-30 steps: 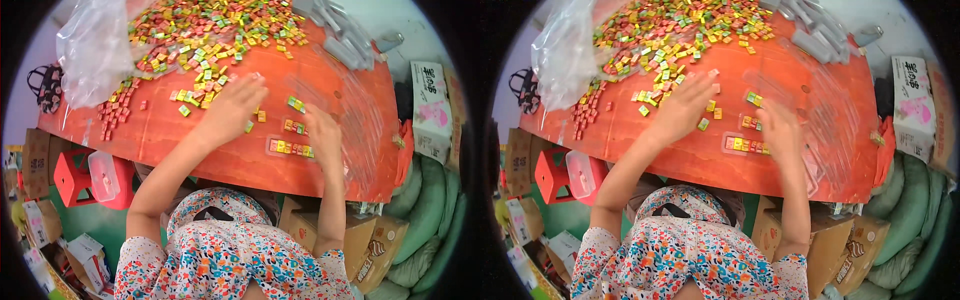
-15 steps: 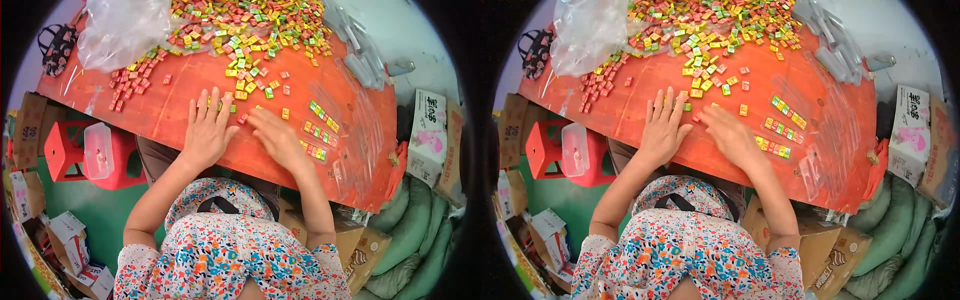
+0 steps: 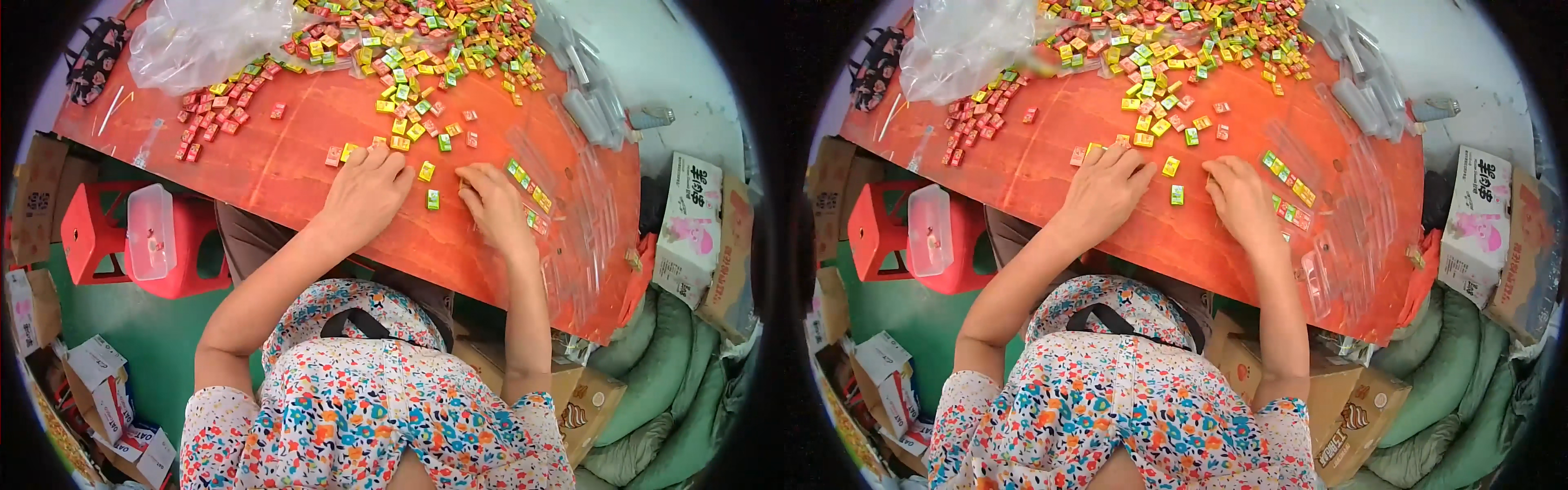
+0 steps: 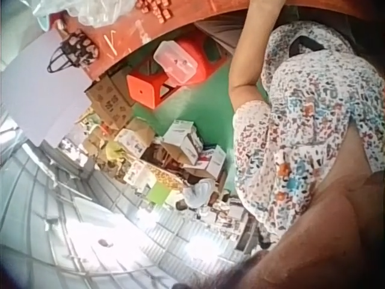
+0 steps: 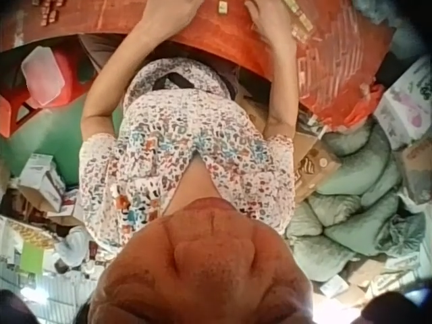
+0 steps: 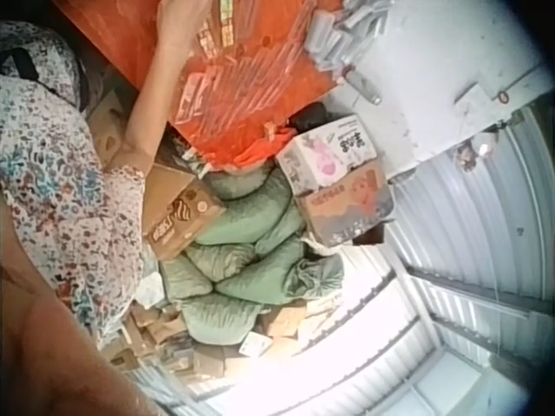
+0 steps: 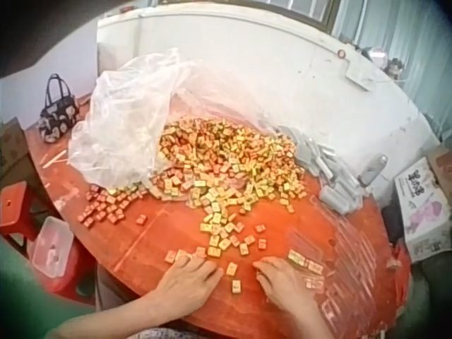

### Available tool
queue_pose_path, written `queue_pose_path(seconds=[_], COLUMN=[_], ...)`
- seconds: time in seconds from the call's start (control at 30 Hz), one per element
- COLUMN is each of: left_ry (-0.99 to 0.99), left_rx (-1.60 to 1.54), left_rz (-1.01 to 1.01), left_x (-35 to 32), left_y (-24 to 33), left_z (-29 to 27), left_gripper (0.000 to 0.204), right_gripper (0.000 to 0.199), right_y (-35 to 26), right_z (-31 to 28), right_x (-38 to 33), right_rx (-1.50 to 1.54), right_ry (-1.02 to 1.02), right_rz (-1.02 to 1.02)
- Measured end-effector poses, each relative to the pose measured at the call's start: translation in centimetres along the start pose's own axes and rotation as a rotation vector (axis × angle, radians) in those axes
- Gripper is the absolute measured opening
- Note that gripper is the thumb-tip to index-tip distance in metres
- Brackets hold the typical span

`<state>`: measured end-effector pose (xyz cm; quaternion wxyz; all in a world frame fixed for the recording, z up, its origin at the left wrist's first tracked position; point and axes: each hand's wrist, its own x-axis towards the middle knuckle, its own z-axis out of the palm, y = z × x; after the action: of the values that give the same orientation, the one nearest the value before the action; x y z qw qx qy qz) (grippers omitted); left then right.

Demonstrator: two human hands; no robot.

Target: Sort and arrange small colorful items into clear plastic trays.

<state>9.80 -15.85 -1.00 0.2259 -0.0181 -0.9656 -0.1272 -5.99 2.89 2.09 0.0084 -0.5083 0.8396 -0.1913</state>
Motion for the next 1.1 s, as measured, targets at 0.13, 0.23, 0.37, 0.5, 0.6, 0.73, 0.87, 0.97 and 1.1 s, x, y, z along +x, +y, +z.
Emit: queue_pose_path(seconds=[0.13, 0.23, 0.37, 0.5, 0.6, 0.73, 0.87, 0.97, 1.1], left_ry=[-0.006, 0.004, -0.025, -0.028, -0.041, -0.166, -0.230, -0.145, -0.123], left_rx=[0.050, 0.035, -0.076, -0.124, -0.149, -0.111, -0.099, -0.093, -0.046], left_rz=[-0.041, -0.060, 0.022, 0.101, 0.181, 0.182, 0.074, 0.003, -0.096], left_x=[0.9, 2.4, 4.1, 5.6, 6.0, 5.3, 3.4, 1.6, -0.2], left_y=[0.1, -0.2, -0.4, 0.5, -0.1, -0.7, -0.2, 0.6, 1.9], left_z=[0.9, 1.0, 0.7, 1.3, 2.9, 2.7, 0.9, 0.4, 0.1], left_gripper=[0.025, 0.019, 0.015, 0.014, 0.015, 0.018, 0.023, 0.026, 0.029], right_gripper=[0.027, 0.025, 0.024, 0.026, 0.027, 0.028, 0.030, 0.032, 0.034], right_y=[-0.6, -1.5, -1.6, -1.1, -0.9, -1.2, -2.1, -2.4, -3.2], right_z=[0.2, -0.1, -0.1, -0.1, -0.4, -0.8, -0.4, 0.4, 0.9], right_x=[-0.5, -1.0, -1.4, -1.8, -2.0, -2.2, -2.0, -1.9, -1.6], right_rx=[0.163, 0.184, 0.154, 0.117, 0.119, 0.129, 0.118, 0.100, 0.124], right_ry=[-0.057, -0.019, -0.007, 0.030, 0.041, 0.049, 0.069, 0.000, -0.050], right_rz=[0.033, 0.046, 0.021, 0.027, 0.045, 0.021, -0.057, -0.051, -0.104])
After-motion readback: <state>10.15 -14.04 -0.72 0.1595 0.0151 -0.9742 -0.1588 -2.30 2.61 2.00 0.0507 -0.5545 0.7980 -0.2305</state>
